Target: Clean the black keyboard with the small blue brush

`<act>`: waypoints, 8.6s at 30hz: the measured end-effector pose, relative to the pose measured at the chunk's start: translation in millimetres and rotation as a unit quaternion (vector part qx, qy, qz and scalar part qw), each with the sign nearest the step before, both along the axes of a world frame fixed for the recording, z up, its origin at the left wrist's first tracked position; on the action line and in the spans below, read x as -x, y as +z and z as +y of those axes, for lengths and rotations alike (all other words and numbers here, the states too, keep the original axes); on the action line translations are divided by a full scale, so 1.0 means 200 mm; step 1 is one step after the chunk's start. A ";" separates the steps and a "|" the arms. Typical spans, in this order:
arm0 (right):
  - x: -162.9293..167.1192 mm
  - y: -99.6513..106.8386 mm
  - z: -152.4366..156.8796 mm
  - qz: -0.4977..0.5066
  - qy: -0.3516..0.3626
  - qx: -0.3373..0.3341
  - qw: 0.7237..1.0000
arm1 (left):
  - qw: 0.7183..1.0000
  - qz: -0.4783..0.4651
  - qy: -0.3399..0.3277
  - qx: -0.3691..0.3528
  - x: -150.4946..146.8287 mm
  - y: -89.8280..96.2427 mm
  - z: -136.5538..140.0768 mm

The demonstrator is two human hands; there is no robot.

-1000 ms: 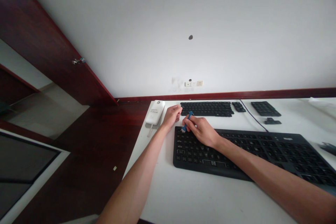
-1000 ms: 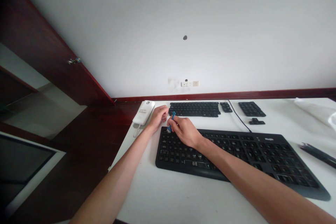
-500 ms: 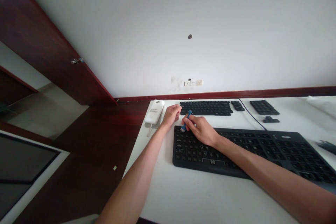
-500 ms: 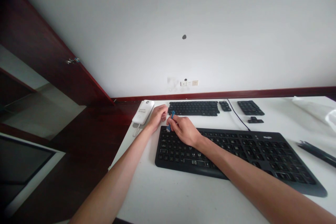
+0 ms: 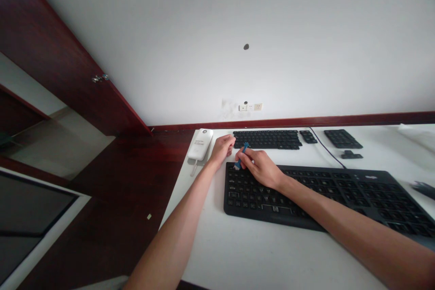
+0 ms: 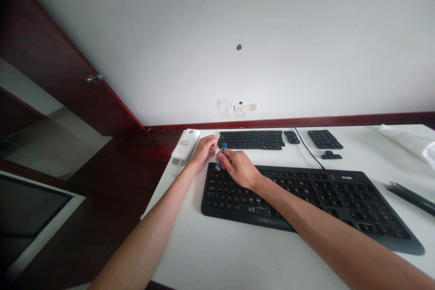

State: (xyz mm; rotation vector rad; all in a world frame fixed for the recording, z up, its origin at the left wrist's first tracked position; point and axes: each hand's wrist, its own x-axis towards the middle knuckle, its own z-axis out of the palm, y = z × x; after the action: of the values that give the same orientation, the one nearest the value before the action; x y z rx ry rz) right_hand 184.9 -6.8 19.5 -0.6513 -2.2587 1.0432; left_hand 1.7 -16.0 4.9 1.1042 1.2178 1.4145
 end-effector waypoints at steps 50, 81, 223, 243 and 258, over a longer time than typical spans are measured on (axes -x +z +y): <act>0.00 0.02 -0.01 0.003 -0.005 -0.007 1.000 | 1.000 0.003 -0.002 0.000 0.01 -0.01 0.00; 0.00 0.01 0.00 -0.003 -0.043 -0.033 0.999 | 1.000 -0.003 0.005 0.011 0.00 0.01 0.00; 0.00 0.01 0.00 -0.015 0.010 0.013 1.000 | 1.000 0.004 -0.007 -0.005 0.00 -0.01 0.00; 0.00 0.01 0.00 -0.019 0.010 0.012 1.000 | 1.000 0.014 -0.010 -0.012 0.01 -0.02 0.01; -0.01 0.01 0.00 -0.017 0.011 0.010 1.000 | 1.000 0.010 -0.010 -0.012 0.01 -0.02 0.00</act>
State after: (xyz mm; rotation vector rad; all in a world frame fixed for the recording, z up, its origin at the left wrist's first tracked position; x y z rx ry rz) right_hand 186.0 -6.8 22.0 -0.6590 -2.2921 1.0733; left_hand -0.3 -15.0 0.6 1.1470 1.2028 1.4088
